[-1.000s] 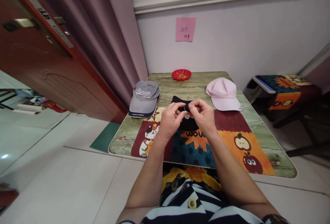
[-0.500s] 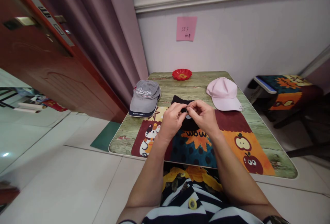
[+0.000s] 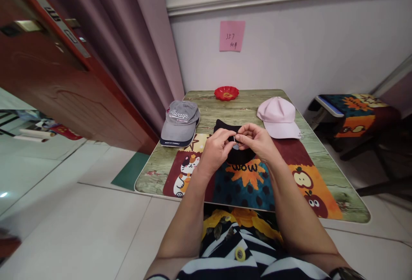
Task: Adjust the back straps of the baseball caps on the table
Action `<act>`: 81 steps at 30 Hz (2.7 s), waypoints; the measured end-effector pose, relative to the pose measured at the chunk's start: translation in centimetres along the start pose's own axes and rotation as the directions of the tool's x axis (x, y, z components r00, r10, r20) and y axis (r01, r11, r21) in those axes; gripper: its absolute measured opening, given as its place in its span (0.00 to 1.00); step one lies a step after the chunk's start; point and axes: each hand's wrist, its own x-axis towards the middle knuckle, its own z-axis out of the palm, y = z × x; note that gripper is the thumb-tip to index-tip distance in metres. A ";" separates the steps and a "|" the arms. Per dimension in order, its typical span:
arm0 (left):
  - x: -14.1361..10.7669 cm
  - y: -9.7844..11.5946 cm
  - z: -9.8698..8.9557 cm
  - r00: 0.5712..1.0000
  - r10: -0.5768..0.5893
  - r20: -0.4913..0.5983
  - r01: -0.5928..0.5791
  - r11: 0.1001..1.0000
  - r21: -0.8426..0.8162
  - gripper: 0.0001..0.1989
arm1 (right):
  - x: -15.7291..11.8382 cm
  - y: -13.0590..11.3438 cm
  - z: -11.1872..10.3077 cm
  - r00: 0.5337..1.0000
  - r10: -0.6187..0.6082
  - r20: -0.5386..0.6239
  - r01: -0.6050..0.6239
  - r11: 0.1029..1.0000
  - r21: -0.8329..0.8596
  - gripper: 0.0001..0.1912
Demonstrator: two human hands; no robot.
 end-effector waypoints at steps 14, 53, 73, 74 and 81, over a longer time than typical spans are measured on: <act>-0.2 -0.5 0.2 0.993 -0.110 -0.041 0.098 0.969 -0.228 0.09 | -0.1 1.0 0.9 0.983 -0.170 -0.076 0.167 0.985 -0.050 0.18; -0.4 -0.6 1.0 0.831 -0.537 -0.145 0.329 0.684 -0.651 0.24 | -0.4 1.9 1.7 0.770 -0.614 0.170 0.556 0.517 -0.651 0.12; -0.8 -2.6 0.9 0.760 -0.560 -0.329 0.322 0.765 -0.558 0.32 | -0.9 1.9 2.4 0.797 -0.603 0.039 0.422 0.510 -0.750 0.09; -0.9 -2.7 0.7 0.758 -0.560 -0.336 0.324 0.769 -0.551 0.32 | -0.9 1.9 2.3 0.796 -0.604 0.038 0.420 0.506 -0.754 0.09; -1.0 -3.0 0.1 0.757 -0.550 -0.352 0.332 0.788 -0.518 0.31 | -0.9 2.2 2.2 0.777 -0.625 0.069 0.442 0.466 -0.766 0.09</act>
